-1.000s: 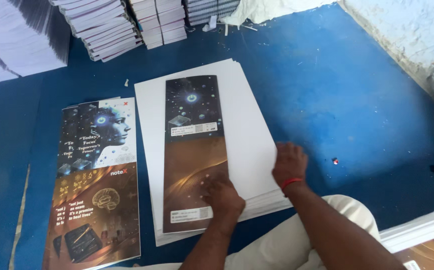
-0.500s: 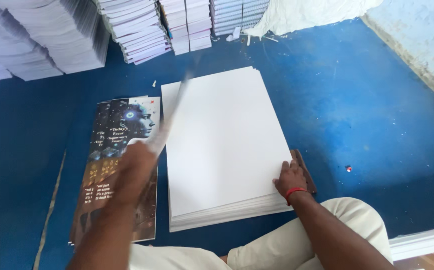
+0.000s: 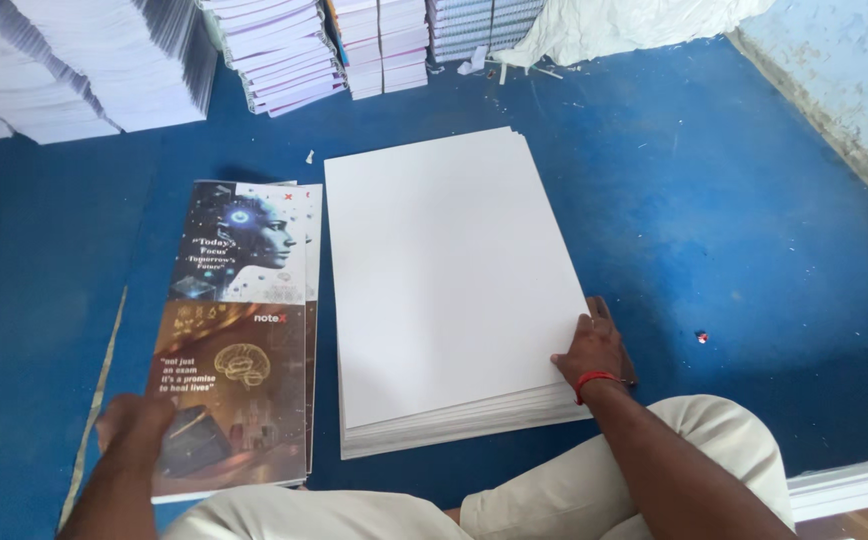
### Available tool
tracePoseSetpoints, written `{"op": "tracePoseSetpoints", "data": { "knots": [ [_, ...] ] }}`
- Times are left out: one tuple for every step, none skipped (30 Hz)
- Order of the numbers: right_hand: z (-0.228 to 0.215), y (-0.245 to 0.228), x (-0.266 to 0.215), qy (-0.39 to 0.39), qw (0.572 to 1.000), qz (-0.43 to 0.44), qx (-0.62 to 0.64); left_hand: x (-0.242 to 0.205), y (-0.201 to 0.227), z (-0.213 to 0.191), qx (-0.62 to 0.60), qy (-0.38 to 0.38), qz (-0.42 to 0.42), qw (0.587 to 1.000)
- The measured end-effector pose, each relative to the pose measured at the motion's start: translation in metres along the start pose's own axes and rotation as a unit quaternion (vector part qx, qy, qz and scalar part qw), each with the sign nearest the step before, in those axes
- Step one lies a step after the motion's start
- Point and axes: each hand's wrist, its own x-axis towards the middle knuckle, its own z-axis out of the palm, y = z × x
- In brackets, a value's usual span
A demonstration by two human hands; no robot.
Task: The person places a printed cover sheet onto a stack of white paper, folds it over the edges, and uses a wooden block to press and crease the fold. This process is repeated for multiple units, with finished items stacked to the left.
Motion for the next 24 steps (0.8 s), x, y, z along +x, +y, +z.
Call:
{"op": "tracePoseSetpoints", "data": {
  "knots": [
    [0.000, 0.001, 0.000, 0.002, 1.000, -0.012, -0.023, -0.004, -0.008, 0.000, -0.012, -0.006, -0.017, 1.000],
    [-0.002, 0.002, 0.000, 0.006, 0.999, -0.026, -0.045, -0.009, -0.010, 0.000, 0.009, -0.029, -0.019, 0.999],
    [-0.004, 0.000, 0.000, 0.011, 0.997, -0.039, -0.067, -0.015, -0.011, 0.000, 0.029, -0.052, -0.022, 0.998],
    [-0.006, -0.002, -0.002, 0.013, 0.999, -0.020, -0.044, -0.021, -0.010, -0.002, 0.050, -0.076, -0.023, 0.996],
    [-0.009, -0.003, -0.004, 0.015, 1.000, -0.001, -0.022, -0.025, -0.007, -0.003, 0.075, -0.088, -0.046, 0.992],
    [-0.012, -0.004, -0.005, 0.019, 1.000, 0.019, 0.001, -0.030, 0.001, 0.002, 0.099, -0.100, -0.068, 0.988],
    [-0.015, -0.006, -0.007, 0.018, 0.999, 0.027, -0.001, -0.033, 0.005, 0.006, 0.123, -0.111, -0.091, 0.982],
    [-0.018, -0.008, -0.008, 0.017, 0.999, 0.036, -0.003, -0.030, 0.021, 0.016, 0.153, -0.090, -0.075, 0.981],
    [-0.020, -0.009, -0.009, 0.016, 0.999, 0.044, -0.005, -0.028, 0.038, 0.029, 0.183, -0.069, -0.059, 0.979],
    [-0.022, -0.011, -0.010, 0.005, 0.998, 0.056, 0.005, -0.029, 0.054, 0.042, 0.187, -0.063, -0.020, 0.980],
    [-0.023, -0.013, -0.008, -0.006, 0.998, 0.068, 0.016, -0.034, 0.075, 0.057, 0.170, -0.061, 0.037, 0.983],
    [-0.024, -0.011, -0.007, -0.016, 0.996, 0.081, 0.025, -0.045, 0.091, 0.068, 0.153, -0.060, 0.093, 0.982],
    [-0.024, -0.007, -0.004, -0.005, 0.995, 0.079, 0.056, -0.061, 0.111, 0.079, 0.132, -0.065, 0.153, 0.977],
    [-0.023, -0.004, -0.001, 0.006, 0.993, 0.078, 0.087, -0.081, 0.129, 0.087, 0.116, -0.073, 0.203, 0.970],
    [-0.022, 0.000, 0.002, 0.017, 0.990, 0.077, 0.118, -0.104, 0.145, 0.092, 0.100, -0.100, 0.243, 0.960],
    [-0.021, 0.004, 0.005, 0.015, 0.985, 0.079, 0.153, -0.125, 0.158, 0.093, 0.084, -0.118, 0.269, 0.952],
    [-0.019, 0.008, 0.008, 0.014, 0.979, 0.081, 0.188, -0.148, 0.171, 0.095, 0.071, -0.137, 0.267, 0.951],
    [-0.018, 0.012, 0.011, 0.012, 0.971, 0.083, 0.222, -0.168, 0.179, 0.094, 0.053, -0.160, 0.241, 0.956],
    [-0.017, 0.014, 0.013, 0.017, 0.968, 0.079, 0.237, -0.186, 0.186, 0.094, 0.036, -0.182, 0.214, 0.959],
    [-0.016, 0.016, 0.015, 0.021, 0.964, 0.075, 0.252, -0.199, 0.190, 0.094, 0.004, -0.163, 0.213, 0.963],
    [-0.017, 0.018, 0.016, 0.026, 0.961, 0.072, 0.267, -0.212, 0.189, 0.096, -0.027, -0.144, 0.211, 0.967],
    [-0.019, 0.019, 0.016, 0.026, 0.961, 0.075, 0.265, -0.221, 0.190, 0.098, -0.059, -0.124, 0.208, 0.968],
    [-0.021, 0.017, 0.014, 0.027, 0.961, 0.078, 0.262, -0.226, 0.189, 0.099, -0.086, -0.124, 0.194, 0.969],
    [-0.025, 0.015, 0.012, 0.026, 0.962, 0.080, 0.259, -0.230, 0.185, 0.100, -0.113, -0.123, 0.178, 0.970]
  ]
}}
